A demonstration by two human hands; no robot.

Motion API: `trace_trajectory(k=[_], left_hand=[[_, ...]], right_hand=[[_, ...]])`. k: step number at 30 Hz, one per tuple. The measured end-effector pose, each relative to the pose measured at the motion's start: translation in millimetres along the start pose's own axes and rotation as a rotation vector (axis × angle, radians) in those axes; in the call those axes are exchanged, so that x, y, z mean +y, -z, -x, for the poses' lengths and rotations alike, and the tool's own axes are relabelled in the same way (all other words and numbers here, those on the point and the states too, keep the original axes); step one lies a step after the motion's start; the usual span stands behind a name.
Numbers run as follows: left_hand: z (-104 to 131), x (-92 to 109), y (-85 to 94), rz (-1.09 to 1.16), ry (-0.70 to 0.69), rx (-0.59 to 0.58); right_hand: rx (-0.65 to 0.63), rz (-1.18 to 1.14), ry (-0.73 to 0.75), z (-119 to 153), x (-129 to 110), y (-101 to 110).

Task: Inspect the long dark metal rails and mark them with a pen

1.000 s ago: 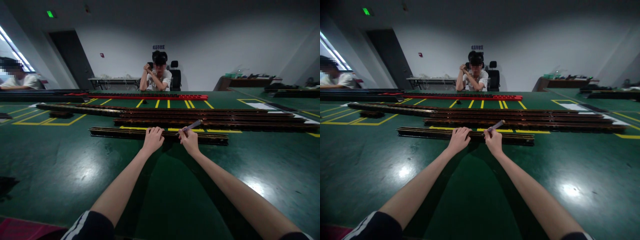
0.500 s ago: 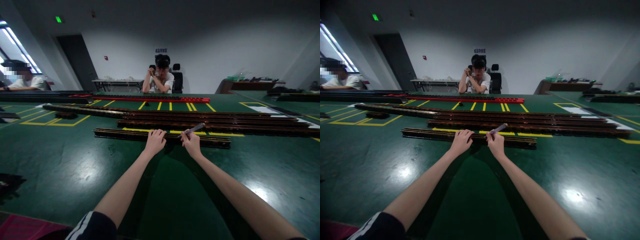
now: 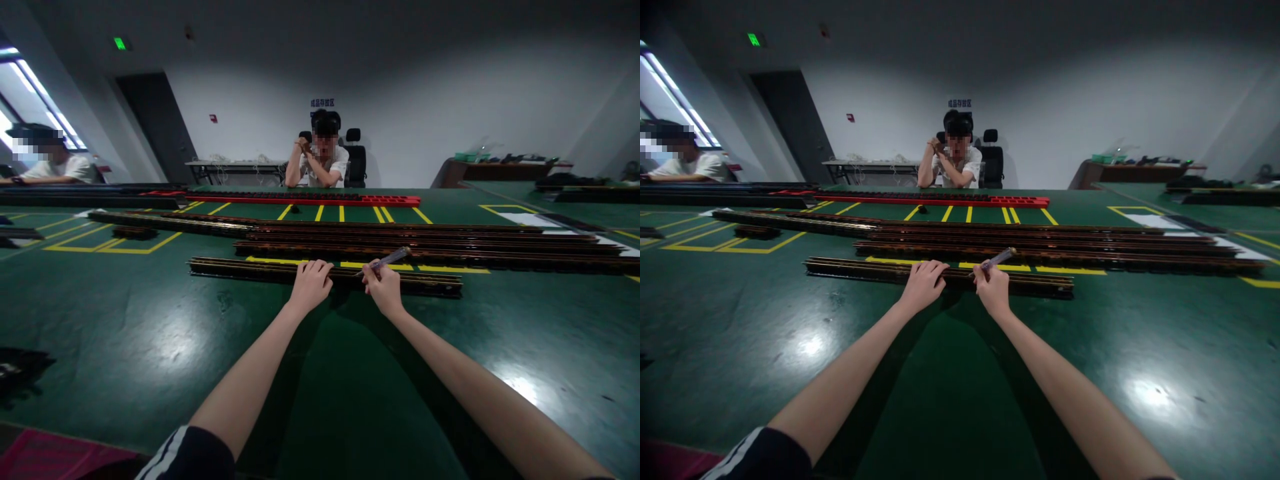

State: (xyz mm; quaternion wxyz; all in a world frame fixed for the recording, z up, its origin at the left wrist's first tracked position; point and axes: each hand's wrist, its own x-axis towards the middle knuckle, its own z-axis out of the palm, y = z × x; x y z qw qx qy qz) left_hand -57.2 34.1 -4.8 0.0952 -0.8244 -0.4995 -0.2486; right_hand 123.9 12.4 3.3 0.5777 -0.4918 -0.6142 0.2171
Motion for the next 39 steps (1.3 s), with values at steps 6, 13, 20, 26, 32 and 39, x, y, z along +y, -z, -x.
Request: trace_trajectory(k=[6,13,20,26,32,39], left_hand=[[-0.3,0.2,-0.7,0.003,-0.002,0.003],[-0.9,1.0,-0.4,-0.005,0.0,0.008],[0.2,0.1,-1.9,-0.013,0.0,0.013],[-0.4,1.0,0.1,-0.008,0.011,-0.01],[0.4,2.7,3.4,0.011,0.009,-0.039],[-0.2,2.8,3.7,0.022,-0.035,-0.034]], right_hand=[[-0.001,0.004,0.002,-0.3,-0.2,0.5],[0.003,-0.004,-0.013,-0.9,2.0,0.6],[0.003,0.005,-0.006,-1.2,4.0,-0.8],[0.01,-0.007,-0.032,-1.2,5.1,0.1],[0.009,-0.019,-0.042,1.5,3.8,6.4],[-0.033,-0.017,-0.012,2.6,1.6,14.3]])
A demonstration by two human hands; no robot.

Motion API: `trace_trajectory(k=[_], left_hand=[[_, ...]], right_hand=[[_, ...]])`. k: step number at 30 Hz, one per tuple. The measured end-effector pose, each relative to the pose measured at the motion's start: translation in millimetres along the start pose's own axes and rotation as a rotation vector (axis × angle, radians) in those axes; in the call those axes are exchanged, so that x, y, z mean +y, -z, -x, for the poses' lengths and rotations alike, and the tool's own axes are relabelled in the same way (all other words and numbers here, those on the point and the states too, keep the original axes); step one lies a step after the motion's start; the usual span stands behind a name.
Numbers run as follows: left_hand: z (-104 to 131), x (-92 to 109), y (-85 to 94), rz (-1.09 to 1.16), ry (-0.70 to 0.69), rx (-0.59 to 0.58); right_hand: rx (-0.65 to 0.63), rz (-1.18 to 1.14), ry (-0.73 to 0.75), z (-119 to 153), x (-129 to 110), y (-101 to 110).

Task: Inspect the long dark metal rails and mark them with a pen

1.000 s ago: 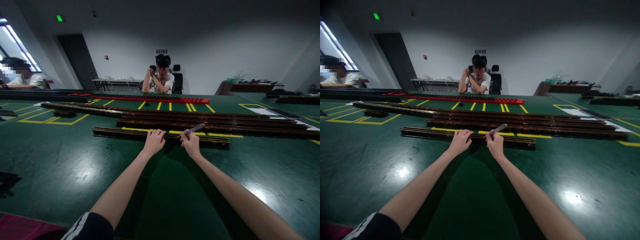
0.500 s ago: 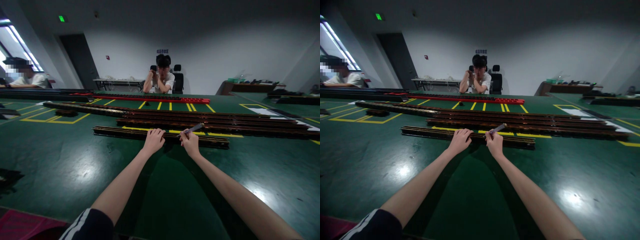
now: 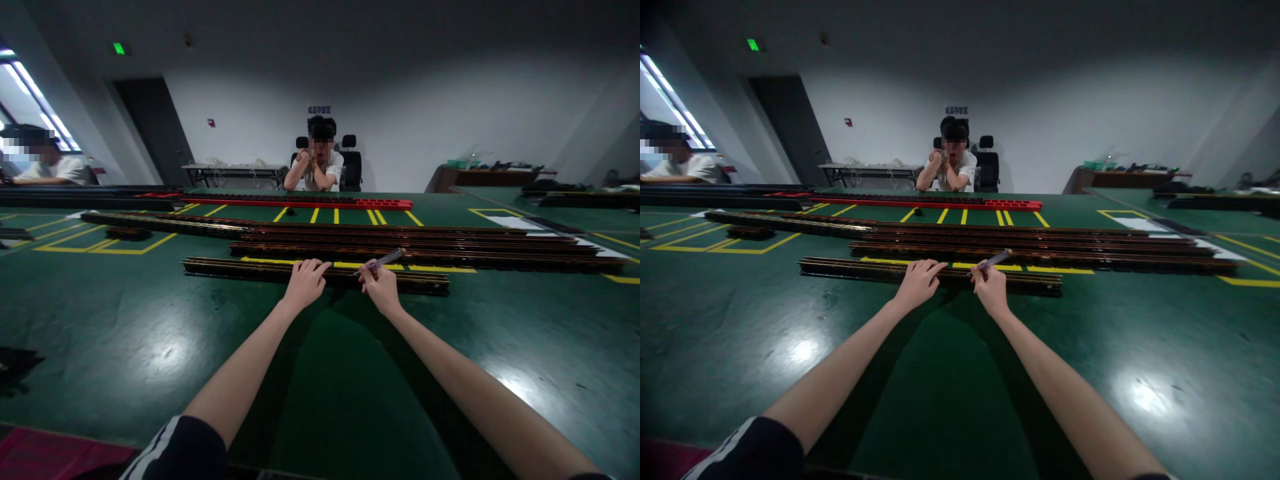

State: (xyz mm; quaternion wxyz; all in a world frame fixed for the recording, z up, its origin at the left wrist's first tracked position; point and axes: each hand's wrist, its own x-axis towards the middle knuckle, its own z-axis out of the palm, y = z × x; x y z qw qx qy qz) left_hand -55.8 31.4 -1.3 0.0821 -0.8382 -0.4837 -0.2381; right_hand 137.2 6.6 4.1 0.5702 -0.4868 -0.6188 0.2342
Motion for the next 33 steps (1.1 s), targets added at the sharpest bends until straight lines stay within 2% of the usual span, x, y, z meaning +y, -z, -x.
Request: trace_trajectory(k=[7,14,27,33], left_hand=[[-3.0,-0.4,-1.7,0.014,-0.09,-0.026],[-5.4,1.3,-0.4,0.058,-0.085,-0.053],[-15.8,18.2,-2.8,-0.044,0.062,-0.028],[-14.6,22.8,-6.2,-0.053,0.092,0.003]], right_hand=[[0.035,-0.007,-0.009,-0.7,0.5,1.8],[-0.008,-0.017,0.012,-2.0,0.7,3.9],[-0.111,-0.084,-0.005,-8.5,7.0,7.0],[-0.099,-0.099,-0.028,-6.0,8.0,8.2]])
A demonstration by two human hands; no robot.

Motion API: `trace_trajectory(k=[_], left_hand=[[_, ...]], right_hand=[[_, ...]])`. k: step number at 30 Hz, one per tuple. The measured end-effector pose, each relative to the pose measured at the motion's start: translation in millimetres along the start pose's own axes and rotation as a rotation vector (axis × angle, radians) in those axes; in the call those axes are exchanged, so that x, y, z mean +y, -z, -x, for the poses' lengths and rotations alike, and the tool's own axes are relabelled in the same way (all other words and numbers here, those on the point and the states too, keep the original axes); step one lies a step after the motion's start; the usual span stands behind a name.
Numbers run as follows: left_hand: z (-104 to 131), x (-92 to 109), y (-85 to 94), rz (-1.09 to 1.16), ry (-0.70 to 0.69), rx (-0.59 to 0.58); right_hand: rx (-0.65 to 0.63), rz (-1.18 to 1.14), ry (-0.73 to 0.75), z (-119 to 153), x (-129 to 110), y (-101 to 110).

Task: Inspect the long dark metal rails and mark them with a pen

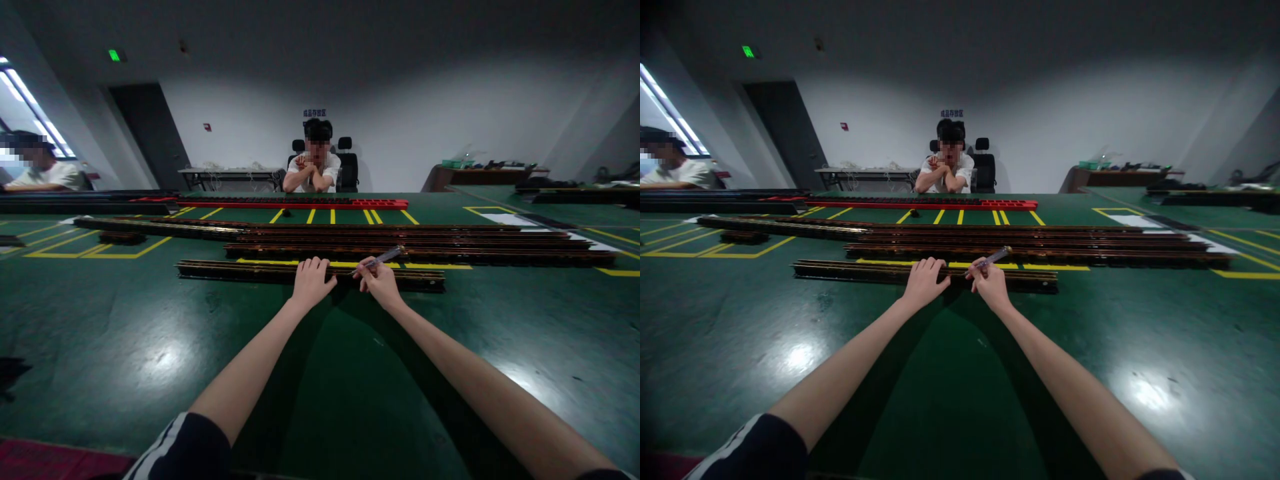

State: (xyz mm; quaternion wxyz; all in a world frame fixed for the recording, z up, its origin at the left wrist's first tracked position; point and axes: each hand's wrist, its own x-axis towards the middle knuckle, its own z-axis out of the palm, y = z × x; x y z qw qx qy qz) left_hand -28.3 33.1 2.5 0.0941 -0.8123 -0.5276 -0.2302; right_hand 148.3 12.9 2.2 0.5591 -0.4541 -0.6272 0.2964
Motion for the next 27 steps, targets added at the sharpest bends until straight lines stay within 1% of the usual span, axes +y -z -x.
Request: trace_trajectory(k=[9,14,20,27], left_hand=[[4.5,-0.7,-6.0,-0.002,-0.056,0.043],[5.0,-0.1,-8.0,0.028,-0.066,0.031],[5.0,-0.1,-8.5,0.026,-0.066,0.031],[5.2,-1.0,-8.9,0.027,-0.084,0.027]], right_hand=[[0.031,0.005,-0.02,2.6,-5.0,0.5],[0.067,-0.021,-0.022,2.7,-3.0,0.9],[0.149,0.006,-0.021,3.9,-3.2,2.2],[0.097,-0.002,-0.038,4.7,-4.1,4.9]])
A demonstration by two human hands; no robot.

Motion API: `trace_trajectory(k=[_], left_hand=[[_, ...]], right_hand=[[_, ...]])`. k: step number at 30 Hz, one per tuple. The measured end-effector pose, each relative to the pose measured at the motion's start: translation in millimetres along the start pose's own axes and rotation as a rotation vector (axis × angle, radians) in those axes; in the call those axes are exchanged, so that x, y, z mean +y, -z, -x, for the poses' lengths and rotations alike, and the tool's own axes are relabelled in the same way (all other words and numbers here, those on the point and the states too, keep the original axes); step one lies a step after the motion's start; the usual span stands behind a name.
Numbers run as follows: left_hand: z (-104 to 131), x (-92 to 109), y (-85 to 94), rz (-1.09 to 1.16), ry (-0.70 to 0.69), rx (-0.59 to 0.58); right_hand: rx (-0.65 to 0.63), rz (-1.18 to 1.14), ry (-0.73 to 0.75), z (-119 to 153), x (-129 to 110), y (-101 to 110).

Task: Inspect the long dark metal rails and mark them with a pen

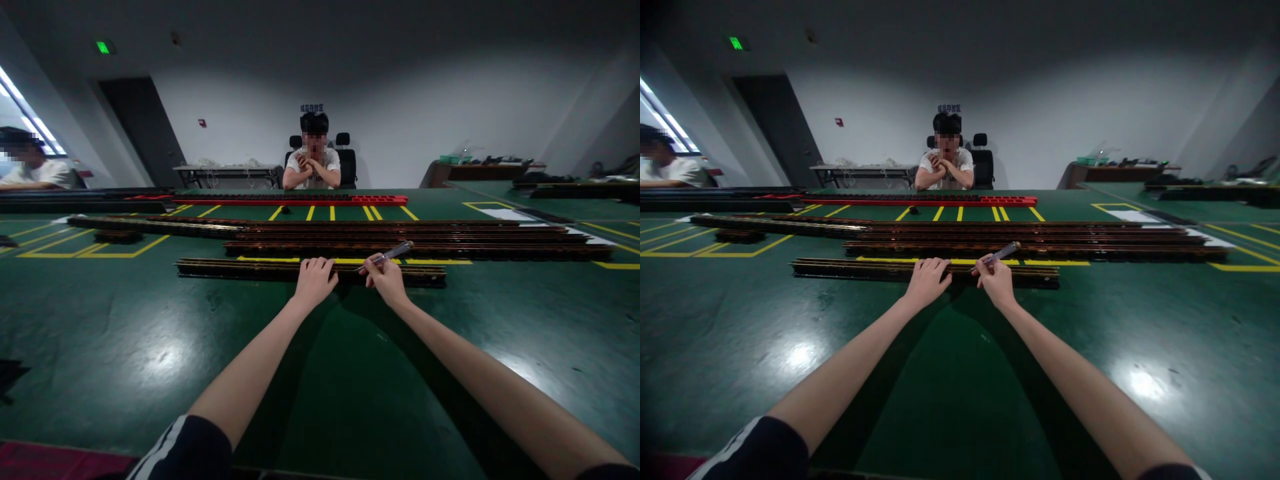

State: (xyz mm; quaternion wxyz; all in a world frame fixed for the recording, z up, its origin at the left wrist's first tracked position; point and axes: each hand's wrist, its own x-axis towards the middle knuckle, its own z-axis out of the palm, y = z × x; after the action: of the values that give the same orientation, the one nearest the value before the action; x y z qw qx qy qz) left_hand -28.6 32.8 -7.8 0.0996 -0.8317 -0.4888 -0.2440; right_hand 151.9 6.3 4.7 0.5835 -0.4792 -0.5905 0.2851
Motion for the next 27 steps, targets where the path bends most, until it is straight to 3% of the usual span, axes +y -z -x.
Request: trace_trajectory(k=[27], left_hand=[[-2.0,4.7,4.8,-0.019,0.044,-0.004]], right_hand=[[-0.006,0.042,0.006,-0.4,1.1,0.4]])
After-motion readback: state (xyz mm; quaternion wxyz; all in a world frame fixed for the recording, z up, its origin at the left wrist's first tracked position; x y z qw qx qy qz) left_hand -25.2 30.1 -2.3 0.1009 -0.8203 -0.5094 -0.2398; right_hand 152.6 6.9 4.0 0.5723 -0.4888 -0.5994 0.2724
